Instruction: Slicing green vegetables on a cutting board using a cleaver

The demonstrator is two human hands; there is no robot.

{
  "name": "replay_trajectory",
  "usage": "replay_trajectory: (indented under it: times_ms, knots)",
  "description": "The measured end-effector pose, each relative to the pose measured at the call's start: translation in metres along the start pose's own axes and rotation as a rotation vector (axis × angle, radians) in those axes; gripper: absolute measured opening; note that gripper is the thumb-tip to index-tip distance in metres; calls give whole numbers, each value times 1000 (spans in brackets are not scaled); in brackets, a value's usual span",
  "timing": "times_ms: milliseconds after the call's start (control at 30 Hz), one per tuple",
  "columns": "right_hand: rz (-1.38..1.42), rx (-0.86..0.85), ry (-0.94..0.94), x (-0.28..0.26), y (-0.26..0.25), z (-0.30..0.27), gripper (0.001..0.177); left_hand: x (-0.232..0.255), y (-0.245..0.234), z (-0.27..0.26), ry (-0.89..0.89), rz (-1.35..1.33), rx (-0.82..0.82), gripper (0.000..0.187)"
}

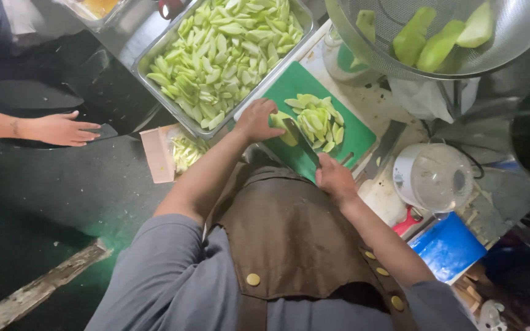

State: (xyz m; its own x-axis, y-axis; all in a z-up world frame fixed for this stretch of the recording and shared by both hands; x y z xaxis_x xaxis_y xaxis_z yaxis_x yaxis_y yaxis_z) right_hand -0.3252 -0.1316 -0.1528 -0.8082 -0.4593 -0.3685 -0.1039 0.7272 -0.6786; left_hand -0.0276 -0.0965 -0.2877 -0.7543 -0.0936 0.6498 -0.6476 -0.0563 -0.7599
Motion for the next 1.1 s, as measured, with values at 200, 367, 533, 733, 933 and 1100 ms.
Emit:
replay_trajectory:
  times_ms: [200,367,533,733,933,1100]
  knots:
    - [14,-30,40,-4,-4,-2,30,21,-13,-7,-17,-46,8,80]
    - [-47,-85,68,8,6,15,27,15,-10,-5,-98,-26,-67,82]
    - [-43,-140,137,-4,11,11,24,15,-10,-7,-89,24,-82,79]
    - [-90,-94,57,3,11,23,27,17,-20,2,6,128,-84,66]
    - [55,-174,160,21,10,-4,36,33,-37,7,-16,214,-199,69]
    - [0,-92,174,57,19,-38,32,35,-29,8,166,399,-406,52]
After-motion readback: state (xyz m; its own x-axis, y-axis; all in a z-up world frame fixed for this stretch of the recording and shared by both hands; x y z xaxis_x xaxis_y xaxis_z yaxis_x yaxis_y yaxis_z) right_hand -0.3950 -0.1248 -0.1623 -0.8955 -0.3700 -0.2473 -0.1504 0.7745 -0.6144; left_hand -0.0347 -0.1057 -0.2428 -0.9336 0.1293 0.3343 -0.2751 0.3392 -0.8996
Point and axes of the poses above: each hand's wrist, its own z-axis towards the middle knuckle, its own y-axis out of the palm, x = y × z, the point moved 1 cm from there along z, towards the middle knuckle, and after that the axes turned 9 degrees about -x, right-handed, at the moved point
